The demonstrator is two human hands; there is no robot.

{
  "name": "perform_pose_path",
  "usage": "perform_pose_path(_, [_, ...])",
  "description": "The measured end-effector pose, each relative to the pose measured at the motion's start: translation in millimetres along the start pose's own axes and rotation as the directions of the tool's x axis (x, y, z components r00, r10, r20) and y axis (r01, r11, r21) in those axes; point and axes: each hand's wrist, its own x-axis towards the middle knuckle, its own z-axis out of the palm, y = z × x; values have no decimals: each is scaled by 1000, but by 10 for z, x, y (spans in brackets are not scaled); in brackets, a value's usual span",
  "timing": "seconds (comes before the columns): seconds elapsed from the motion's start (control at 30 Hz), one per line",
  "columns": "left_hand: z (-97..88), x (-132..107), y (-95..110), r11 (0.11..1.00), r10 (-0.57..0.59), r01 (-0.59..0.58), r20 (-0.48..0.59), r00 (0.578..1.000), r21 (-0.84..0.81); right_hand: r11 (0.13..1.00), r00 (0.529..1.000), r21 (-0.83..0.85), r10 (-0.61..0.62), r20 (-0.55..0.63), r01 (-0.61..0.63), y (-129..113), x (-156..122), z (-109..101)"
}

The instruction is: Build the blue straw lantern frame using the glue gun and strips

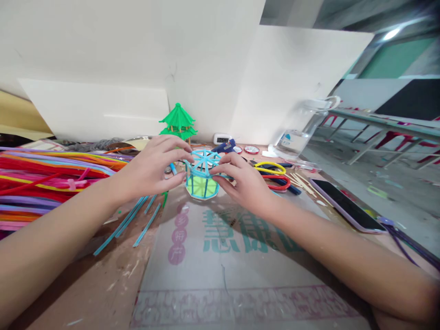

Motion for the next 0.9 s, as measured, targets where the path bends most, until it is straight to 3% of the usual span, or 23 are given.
perform_pose_path(0.27, [85,-9,-60,994,78,-75,-34,996,75,1000,1000,-14,-21,6,21,8,1,-8])
perform_pose_path(0.9, [102,-8,-52,989,124,-117,-84,989,89,1000,1000,-5,-11,-1,11,1,-1,-8])
